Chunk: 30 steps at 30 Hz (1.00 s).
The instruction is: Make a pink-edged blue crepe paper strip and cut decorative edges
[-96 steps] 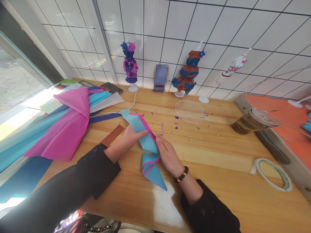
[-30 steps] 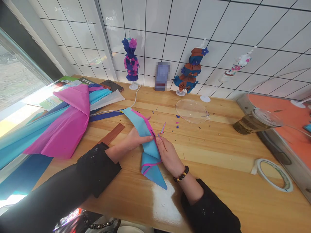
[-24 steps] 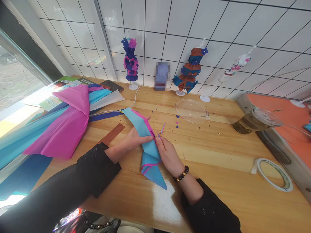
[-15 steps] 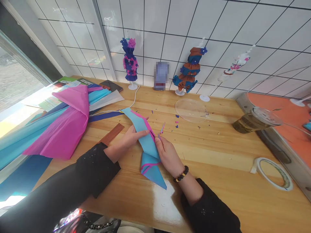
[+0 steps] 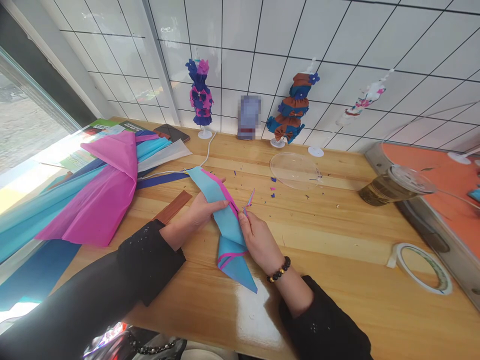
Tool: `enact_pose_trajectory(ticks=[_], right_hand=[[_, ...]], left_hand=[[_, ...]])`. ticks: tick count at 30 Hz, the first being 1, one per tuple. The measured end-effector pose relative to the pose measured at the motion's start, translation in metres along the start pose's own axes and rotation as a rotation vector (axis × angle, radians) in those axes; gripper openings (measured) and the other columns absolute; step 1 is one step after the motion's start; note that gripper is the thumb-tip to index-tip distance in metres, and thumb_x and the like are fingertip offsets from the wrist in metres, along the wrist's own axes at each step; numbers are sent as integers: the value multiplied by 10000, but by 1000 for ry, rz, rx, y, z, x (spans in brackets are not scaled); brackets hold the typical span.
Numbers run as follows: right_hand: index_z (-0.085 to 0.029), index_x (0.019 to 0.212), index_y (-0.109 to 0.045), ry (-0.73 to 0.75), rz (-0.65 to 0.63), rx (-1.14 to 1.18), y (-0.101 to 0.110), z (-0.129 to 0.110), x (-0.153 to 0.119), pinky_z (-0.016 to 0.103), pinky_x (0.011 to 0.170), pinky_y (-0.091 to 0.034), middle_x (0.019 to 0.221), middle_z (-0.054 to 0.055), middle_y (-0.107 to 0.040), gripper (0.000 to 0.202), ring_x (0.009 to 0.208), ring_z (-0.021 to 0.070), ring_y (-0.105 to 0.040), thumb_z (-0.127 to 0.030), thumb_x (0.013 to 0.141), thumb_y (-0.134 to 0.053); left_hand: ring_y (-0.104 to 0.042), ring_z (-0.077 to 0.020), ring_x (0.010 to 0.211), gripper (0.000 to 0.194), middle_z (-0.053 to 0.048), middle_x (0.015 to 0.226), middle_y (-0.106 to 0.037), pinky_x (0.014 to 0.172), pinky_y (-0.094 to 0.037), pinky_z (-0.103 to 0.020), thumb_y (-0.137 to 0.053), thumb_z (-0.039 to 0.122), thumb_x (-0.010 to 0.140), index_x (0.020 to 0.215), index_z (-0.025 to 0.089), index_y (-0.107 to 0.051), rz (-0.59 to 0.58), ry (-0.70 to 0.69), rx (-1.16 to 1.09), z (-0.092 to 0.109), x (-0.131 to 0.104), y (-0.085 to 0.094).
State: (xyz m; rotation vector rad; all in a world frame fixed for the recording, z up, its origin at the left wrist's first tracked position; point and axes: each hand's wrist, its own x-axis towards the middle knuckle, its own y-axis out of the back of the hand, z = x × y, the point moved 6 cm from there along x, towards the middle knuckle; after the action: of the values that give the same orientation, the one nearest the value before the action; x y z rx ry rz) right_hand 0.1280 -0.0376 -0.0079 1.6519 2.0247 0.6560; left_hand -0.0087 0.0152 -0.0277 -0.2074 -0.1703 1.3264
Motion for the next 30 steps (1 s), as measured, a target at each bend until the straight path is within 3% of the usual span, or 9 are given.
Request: enact_pose_trajectory(ticks=[8, 21, 30], right_hand=[[-178, 901, -578, 11, 25, -27, 2, 0, 0, 297, 652, -429, 827, 64, -636, 425, 706, 180, -540, -465, 894, -264], [-193, 977, -597, 35, 52, 93, 4, -4, -3, 312, 763, -443, 883, 59, -650, 384, 945, 213, -557, -440, 887, -316], [-201, 849, -575, 51, -8, 126, 6, -5, -5, 304, 735, -450, 834, 42, -646, 369, 831, 197, -574, -459, 884, -313]], left_hand=[[-499, -258, 1100, 772, -82, 1154, -566, 939, -400, -420, -689, 292, 654, 1329, 201, -325, -20, -17, 50, 3, 1, 0], [-494, -258, 1111, 817, -72, 1152, -573, 936, -400, -418, -680, 320, 673, 1362, 226, -251, -47, -33, 3, 8, -4, -4], [-481, -270, 1123, 798, -65, 1031, -617, 965, -368, -441, -658, 351, 698, 1368, 225, -243, -98, -86, 163, 15, -8, -6]])
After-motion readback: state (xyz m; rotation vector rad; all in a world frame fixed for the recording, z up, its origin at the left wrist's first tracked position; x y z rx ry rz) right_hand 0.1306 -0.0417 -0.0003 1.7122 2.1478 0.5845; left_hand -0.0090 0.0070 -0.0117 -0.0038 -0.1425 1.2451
